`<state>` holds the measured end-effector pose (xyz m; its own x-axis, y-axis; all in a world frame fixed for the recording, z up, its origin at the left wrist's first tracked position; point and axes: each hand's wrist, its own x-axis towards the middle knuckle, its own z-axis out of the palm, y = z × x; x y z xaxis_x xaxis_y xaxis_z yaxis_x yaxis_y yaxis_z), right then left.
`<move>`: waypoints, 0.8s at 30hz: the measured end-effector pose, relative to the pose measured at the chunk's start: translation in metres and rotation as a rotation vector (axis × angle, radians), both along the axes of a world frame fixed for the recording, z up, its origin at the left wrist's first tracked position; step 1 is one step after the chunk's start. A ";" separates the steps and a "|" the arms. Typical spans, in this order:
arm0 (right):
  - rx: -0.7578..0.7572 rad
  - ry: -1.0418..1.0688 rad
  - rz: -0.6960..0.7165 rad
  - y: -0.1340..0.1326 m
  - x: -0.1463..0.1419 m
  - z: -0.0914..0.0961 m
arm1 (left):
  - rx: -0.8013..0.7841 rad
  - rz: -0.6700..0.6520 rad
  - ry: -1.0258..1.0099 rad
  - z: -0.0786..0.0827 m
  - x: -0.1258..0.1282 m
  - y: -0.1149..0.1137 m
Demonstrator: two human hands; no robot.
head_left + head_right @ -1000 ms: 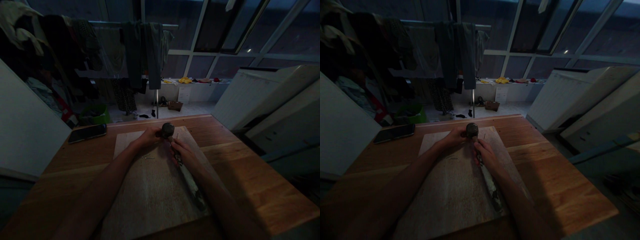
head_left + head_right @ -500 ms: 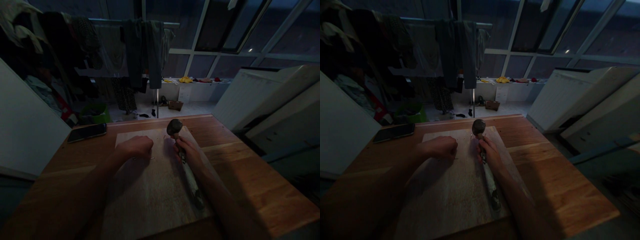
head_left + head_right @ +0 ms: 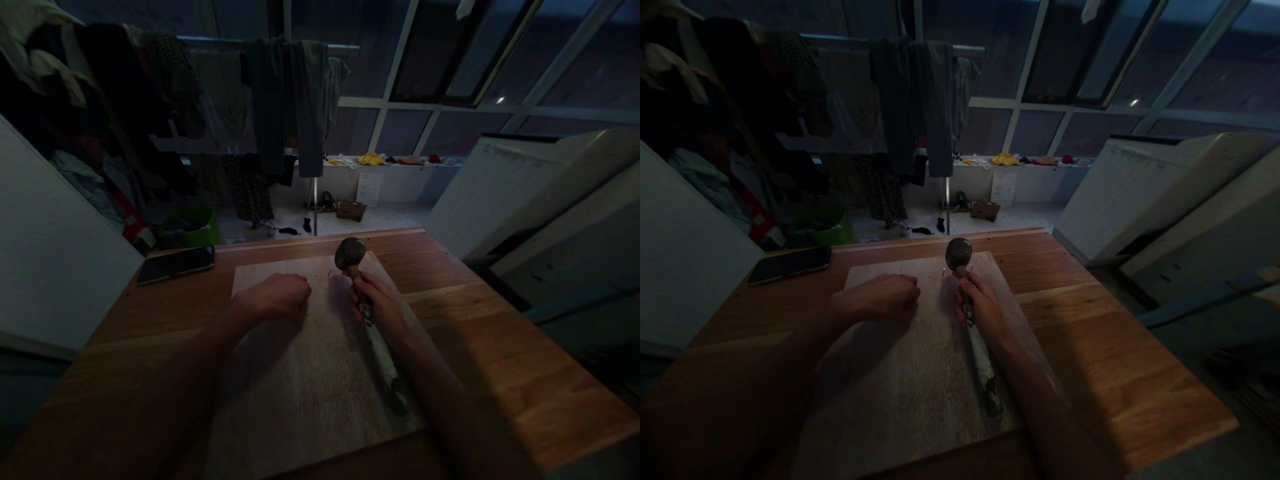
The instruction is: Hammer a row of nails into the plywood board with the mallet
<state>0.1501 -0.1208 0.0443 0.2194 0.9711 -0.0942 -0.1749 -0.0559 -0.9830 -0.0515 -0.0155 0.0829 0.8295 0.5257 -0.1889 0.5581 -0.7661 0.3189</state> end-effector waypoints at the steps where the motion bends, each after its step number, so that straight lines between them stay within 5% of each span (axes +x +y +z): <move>1: 0.001 -0.004 -0.001 0.000 0.000 0.000 | -0.004 0.008 -0.031 -0.002 0.001 0.003; 13: -0.005 -0.022 -0.017 0.000 -0.001 0.001 | 0.003 0.067 -0.462 -0.048 0.015 0.041; 24: 0.004 -0.020 -0.001 0.000 -0.001 0.002 | 0.023 0.073 -0.451 -0.050 0.027 0.034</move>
